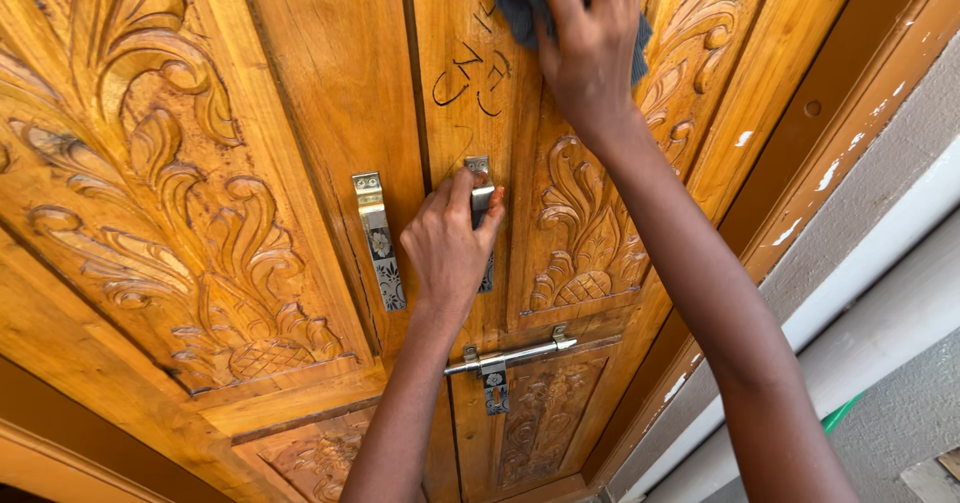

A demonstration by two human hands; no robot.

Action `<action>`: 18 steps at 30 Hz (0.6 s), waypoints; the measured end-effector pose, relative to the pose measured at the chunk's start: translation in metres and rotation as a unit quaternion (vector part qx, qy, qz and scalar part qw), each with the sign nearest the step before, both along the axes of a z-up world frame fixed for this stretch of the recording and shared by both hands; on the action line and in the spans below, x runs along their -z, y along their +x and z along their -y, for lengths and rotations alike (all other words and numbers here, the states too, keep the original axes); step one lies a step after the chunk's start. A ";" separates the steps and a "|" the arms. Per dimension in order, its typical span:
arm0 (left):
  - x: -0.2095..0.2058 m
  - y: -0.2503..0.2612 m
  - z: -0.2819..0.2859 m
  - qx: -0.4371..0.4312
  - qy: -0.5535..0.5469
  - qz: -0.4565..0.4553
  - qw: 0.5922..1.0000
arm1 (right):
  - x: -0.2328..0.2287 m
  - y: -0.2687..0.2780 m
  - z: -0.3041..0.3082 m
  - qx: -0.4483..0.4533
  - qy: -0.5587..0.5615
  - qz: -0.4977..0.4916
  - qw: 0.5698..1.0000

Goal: The person wipes a wooden double door with a dark cloth. They clean the carved panels, the metal handles, and the latch area, moving systematically across the surface.

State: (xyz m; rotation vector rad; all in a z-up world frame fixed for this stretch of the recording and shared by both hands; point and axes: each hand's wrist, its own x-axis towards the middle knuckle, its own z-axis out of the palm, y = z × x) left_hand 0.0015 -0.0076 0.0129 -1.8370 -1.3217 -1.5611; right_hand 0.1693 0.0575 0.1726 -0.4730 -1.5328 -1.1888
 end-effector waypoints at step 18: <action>-0.009 0.014 -0.003 -0.052 0.001 -0.004 0.999 | 0.151 0.038 0.024 0.010 -0.142 0.073 0.987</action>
